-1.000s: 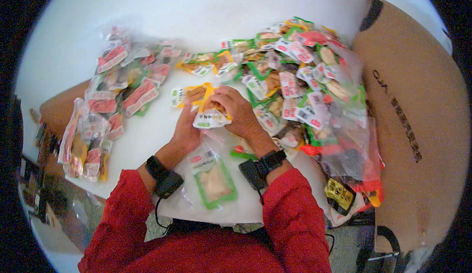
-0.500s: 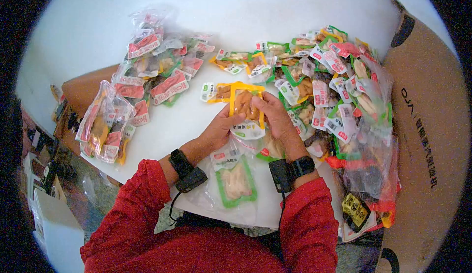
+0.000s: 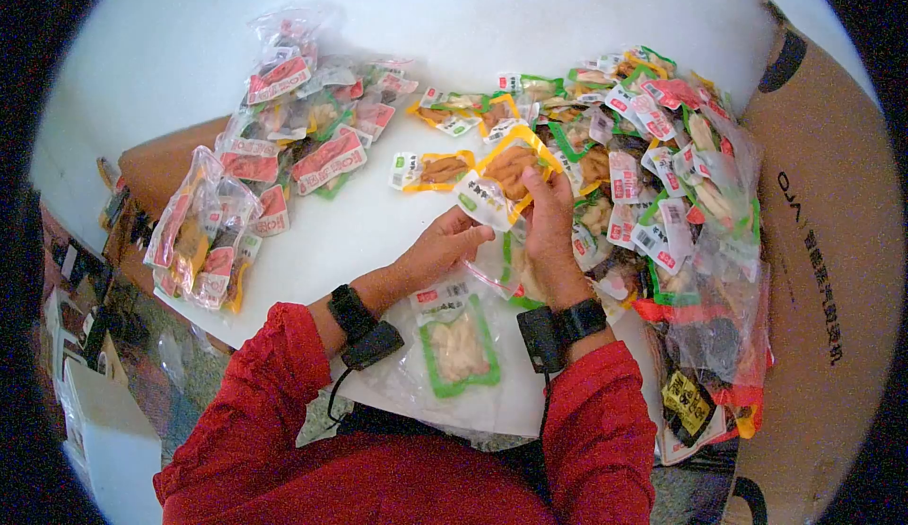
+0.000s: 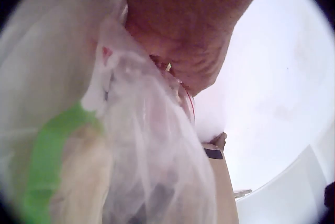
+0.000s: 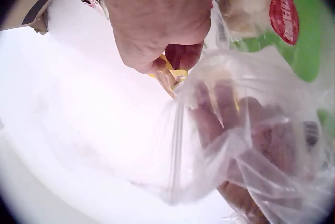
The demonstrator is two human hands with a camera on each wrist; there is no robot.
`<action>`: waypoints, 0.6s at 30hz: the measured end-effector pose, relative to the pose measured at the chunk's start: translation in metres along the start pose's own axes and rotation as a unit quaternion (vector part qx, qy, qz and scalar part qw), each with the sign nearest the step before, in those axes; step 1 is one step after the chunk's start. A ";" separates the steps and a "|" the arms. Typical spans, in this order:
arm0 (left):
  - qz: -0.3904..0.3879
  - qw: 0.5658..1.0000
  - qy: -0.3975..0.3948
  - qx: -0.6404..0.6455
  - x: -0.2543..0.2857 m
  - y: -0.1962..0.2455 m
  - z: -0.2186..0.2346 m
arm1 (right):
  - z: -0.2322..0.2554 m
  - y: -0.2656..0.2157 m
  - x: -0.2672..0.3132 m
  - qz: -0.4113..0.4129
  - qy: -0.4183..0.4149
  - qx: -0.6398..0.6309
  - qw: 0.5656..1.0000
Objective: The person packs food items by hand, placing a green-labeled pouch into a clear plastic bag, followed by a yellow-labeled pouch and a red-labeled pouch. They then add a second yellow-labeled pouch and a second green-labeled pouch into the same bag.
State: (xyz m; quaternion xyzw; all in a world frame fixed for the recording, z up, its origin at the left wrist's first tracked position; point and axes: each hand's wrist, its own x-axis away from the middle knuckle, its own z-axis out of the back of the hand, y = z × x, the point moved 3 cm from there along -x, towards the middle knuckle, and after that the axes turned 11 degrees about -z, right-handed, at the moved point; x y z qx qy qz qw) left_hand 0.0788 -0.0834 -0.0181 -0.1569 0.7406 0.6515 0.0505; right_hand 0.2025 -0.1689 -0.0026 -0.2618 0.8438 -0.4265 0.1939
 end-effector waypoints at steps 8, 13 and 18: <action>0.006 0.980 0.129 0.152 -0.002 -0.004 0.019 | 0.011 0.003 -0.005 -0.076 -0.020 -0.084 0.993; -0.028 0.952 0.199 0.232 -0.001 -0.001 0.021 | 0.008 -0.007 0.001 -0.148 -0.140 -0.005 0.979; -0.007 0.923 0.242 0.299 -0.001 0.006 0.019 | 0.011 0.012 -0.003 -0.208 -0.183 0.035 0.960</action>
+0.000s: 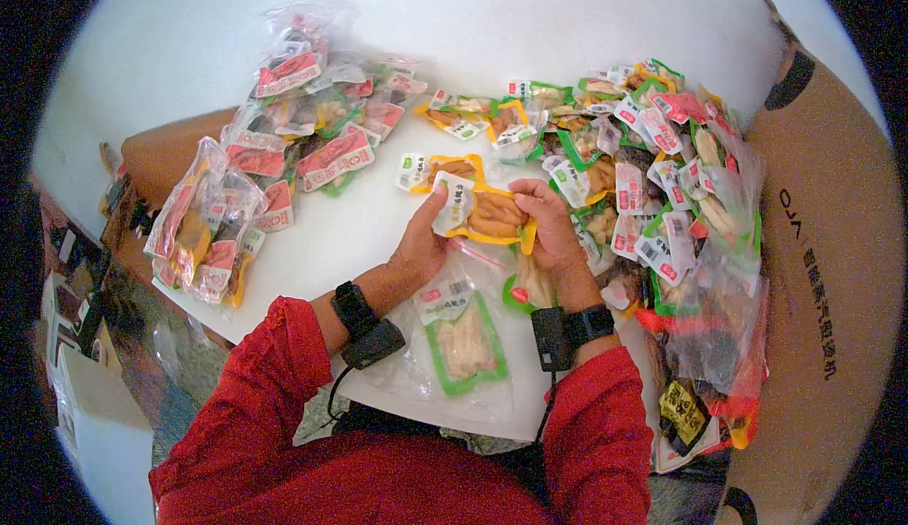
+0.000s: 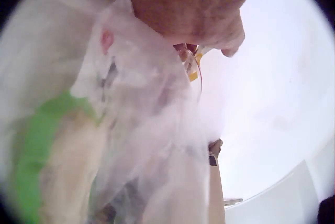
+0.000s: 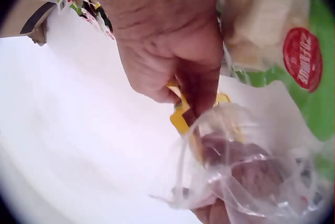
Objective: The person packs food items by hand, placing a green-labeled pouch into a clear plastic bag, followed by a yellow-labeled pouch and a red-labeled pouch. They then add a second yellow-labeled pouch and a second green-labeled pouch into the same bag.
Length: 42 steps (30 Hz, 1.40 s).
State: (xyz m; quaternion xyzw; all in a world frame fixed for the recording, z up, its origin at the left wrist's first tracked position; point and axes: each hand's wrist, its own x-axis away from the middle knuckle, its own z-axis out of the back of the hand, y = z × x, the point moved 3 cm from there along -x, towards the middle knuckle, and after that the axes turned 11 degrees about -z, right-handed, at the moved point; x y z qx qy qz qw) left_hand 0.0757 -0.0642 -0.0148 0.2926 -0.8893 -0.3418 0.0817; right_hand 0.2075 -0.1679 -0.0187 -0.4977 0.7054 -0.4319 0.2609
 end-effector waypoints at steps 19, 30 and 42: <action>0.030 0.978 -0.162 -0.130 0.002 -0.014 0.001 | -0.027 -0.008 0.011 0.023 0.000 -0.033 0.999; 0.040 0.965 -0.166 -0.197 0.005 -0.011 -0.001 | -0.019 -0.009 0.007 0.040 0.046 0.002 0.998; 0.011 0.962 -0.172 -0.213 0.007 -0.010 -0.004 | -0.017 -0.009 0.008 -0.002 0.027 -0.012 1.000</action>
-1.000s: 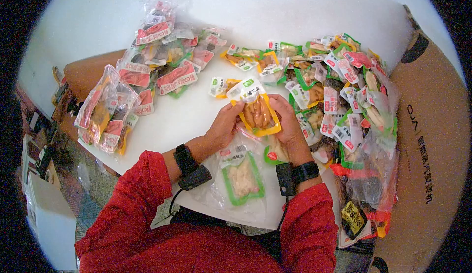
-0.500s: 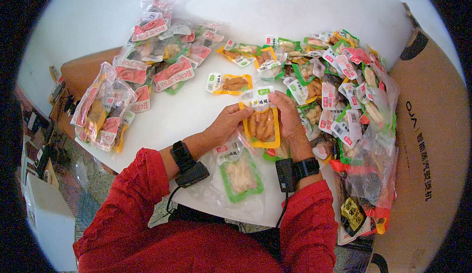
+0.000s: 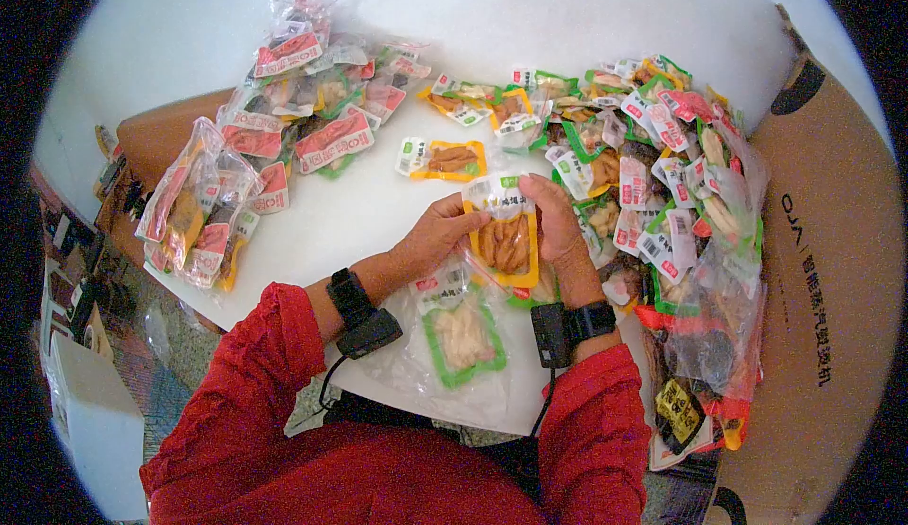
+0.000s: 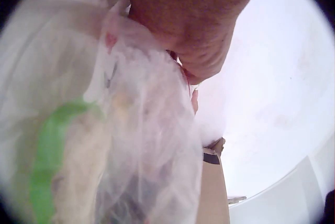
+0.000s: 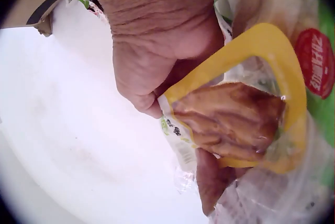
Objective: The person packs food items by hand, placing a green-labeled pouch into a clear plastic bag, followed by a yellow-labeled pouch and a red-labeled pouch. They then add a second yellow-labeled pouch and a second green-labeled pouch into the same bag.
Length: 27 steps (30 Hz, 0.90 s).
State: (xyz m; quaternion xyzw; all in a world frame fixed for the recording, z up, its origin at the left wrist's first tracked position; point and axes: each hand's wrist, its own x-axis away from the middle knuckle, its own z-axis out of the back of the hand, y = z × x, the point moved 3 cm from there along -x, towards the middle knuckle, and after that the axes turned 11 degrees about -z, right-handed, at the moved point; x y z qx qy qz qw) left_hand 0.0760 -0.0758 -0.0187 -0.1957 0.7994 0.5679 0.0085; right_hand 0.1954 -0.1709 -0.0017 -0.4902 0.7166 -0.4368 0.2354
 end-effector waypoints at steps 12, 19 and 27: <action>0.027 0.994 -0.019 0.102 0.001 0.005 -0.001 | -0.001 -0.001 0.001 0.008 0.018 0.019 1.000; 0.033 0.992 -0.019 0.117 -0.001 0.001 0.001 | 0.002 0.001 0.000 0.003 0.027 0.013 1.000; 0.030 0.993 -0.008 0.116 -0.004 -0.009 0.004 | 0.002 0.001 0.000 -0.001 0.011 0.012 1.000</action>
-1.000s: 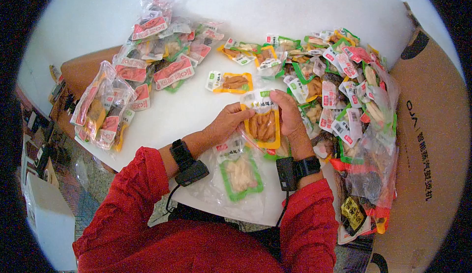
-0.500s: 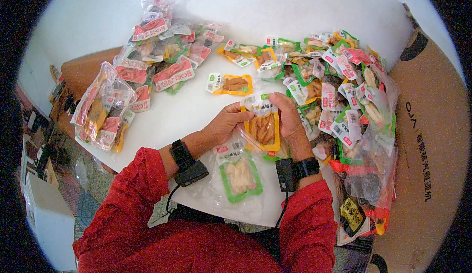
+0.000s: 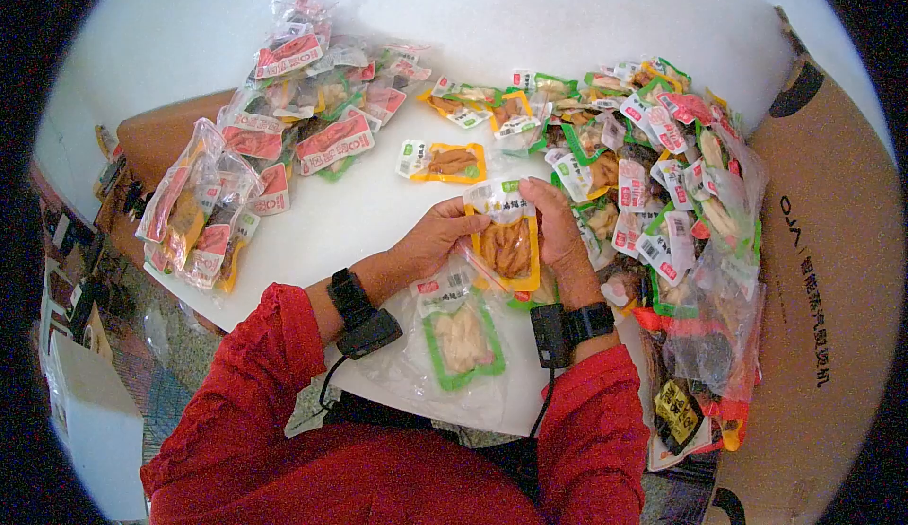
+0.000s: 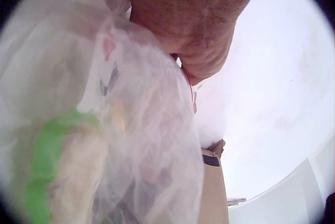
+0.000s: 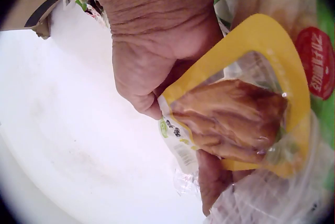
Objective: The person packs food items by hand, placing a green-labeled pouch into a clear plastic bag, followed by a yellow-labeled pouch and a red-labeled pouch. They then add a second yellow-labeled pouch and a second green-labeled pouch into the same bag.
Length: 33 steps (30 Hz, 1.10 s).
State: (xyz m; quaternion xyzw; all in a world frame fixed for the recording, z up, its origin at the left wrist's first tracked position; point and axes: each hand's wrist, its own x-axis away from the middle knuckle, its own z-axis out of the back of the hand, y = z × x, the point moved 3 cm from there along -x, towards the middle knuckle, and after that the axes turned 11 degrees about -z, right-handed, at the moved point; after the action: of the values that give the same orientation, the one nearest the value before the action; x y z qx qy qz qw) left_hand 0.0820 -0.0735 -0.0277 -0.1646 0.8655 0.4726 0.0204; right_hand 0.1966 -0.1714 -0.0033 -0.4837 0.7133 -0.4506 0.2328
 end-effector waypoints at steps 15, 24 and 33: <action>0.012 1.000 -0.002 -0.005 0.001 0.003 -0.002 | 0.005 0.003 -0.001 -0.005 0.015 -0.026 1.000; 0.012 1.000 0.000 -0.028 -0.002 -0.004 0.005 | 0.001 0.000 0.001 0.014 0.024 -0.017 0.999; 0.012 1.000 0.001 -0.011 -0.001 -0.002 0.003 | 0.000 0.000 0.002 -0.008 0.001 -0.024 1.000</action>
State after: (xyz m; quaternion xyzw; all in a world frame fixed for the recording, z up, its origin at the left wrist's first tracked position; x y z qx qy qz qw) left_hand 0.0834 -0.0717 -0.0310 -0.1553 0.8624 0.4817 0.0120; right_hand 0.1964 -0.1730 -0.0032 -0.4942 0.7206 -0.4356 0.2163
